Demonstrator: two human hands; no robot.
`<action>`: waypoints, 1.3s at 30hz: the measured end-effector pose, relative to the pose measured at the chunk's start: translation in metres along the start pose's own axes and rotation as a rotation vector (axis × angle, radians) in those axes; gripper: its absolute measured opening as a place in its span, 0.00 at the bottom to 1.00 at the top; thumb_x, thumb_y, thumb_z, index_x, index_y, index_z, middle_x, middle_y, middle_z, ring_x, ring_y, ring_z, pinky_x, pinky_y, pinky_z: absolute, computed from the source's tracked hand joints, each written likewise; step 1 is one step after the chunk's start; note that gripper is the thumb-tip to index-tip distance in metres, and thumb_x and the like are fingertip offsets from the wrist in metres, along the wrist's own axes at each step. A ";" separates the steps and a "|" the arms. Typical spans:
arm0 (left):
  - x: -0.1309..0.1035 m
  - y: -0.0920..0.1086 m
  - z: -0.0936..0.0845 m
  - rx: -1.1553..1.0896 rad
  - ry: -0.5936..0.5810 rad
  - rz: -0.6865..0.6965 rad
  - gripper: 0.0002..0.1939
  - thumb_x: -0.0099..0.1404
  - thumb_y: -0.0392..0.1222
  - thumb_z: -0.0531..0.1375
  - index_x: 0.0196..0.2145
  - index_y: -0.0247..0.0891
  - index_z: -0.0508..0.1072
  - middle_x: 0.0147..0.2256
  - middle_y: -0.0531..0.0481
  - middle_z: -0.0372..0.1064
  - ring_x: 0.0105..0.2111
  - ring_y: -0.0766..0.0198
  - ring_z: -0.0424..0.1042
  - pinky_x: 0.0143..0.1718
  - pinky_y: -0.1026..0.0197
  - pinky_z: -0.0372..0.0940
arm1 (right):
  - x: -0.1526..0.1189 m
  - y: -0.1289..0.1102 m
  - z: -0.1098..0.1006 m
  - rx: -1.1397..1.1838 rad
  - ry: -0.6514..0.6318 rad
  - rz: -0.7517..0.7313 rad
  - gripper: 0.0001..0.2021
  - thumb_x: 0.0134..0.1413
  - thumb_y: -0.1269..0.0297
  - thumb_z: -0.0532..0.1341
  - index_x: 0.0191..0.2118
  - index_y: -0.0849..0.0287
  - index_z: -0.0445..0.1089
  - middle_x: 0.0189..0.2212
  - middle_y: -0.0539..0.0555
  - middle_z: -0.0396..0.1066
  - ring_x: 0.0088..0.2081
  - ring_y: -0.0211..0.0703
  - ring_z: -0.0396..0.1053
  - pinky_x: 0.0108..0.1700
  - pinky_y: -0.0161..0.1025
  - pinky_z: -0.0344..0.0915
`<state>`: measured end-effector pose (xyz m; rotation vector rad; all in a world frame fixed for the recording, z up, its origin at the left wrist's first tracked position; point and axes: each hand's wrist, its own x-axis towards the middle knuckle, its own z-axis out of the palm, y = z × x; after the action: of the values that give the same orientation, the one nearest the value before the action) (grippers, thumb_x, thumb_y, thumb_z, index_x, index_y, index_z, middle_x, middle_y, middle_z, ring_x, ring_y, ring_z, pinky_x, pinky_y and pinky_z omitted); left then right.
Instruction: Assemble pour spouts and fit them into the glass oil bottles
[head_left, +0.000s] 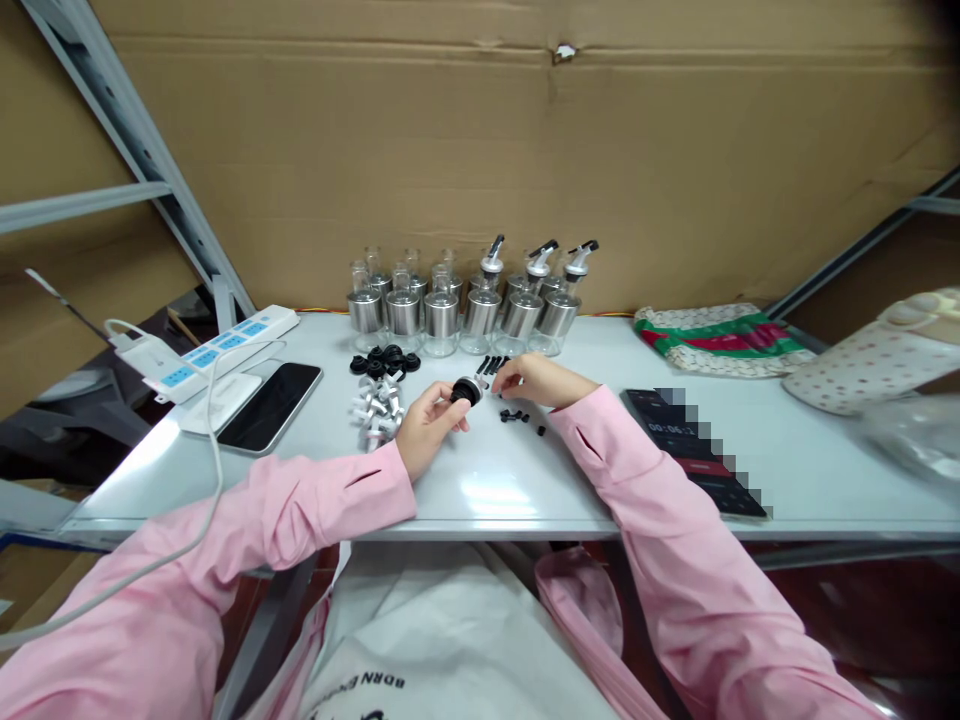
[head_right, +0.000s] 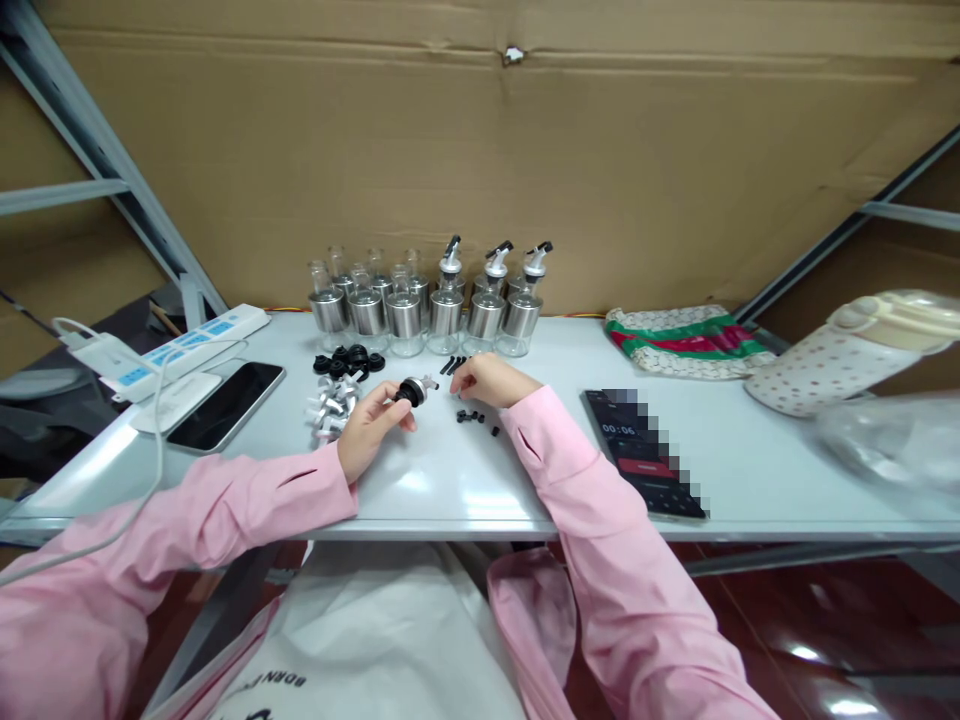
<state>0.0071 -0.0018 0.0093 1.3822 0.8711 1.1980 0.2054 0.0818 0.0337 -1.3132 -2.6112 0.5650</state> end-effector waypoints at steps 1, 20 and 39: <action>0.000 0.000 0.000 -0.002 -0.001 -0.001 0.17 0.53 0.54 0.60 0.29 0.36 0.63 0.23 0.56 0.63 0.23 0.72 0.65 0.29 0.66 0.60 | 0.000 -0.001 0.001 0.001 -0.014 -0.001 0.10 0.42 0.76 0.59 0.31 0.61 0.76 0.27 0.53 0.75 0.29 0.38 0.70 0.34 0.32 0.63; -0.002 0.004 0.001 0.024 -0.021 -0.017 0.16 0.54 0.52 0.59 0.28 0.36 0.63 0.21 0.57 0.63 0.22 0.72 0.63 0.30 0.66 0.60 | -0.009 -0.001 -0.010 -0.048 -0.035 0.108 0.08 0.42 0.73 0.59 0.30 0.64 0.75 0.24 0.54 0.73 0.26 0.38 0.67 0.32 0.34 0.61; -0.001 0.002 0.000 0.011 -0.036 -0.019 0.16 0.53 0.52 0.60 0.27 0.36 0.62 0.24 0.56 0.63 0.22 0.73 0.63 0.29 0.66 0.61 | -0.011 -0.003 -0.009 0.132 -0.104 0.108 0.06 0.43 0.72 0.60 0.29 0.62 0.74 0.21 0.52 0.73 0.24 0.38 0.69 0.31 0.34 0.64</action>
<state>0.0072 -0.0030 0.0115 1.3977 0.8648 1.1522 0.2120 0.0739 0.0435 -1.4242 -2.5439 0.8280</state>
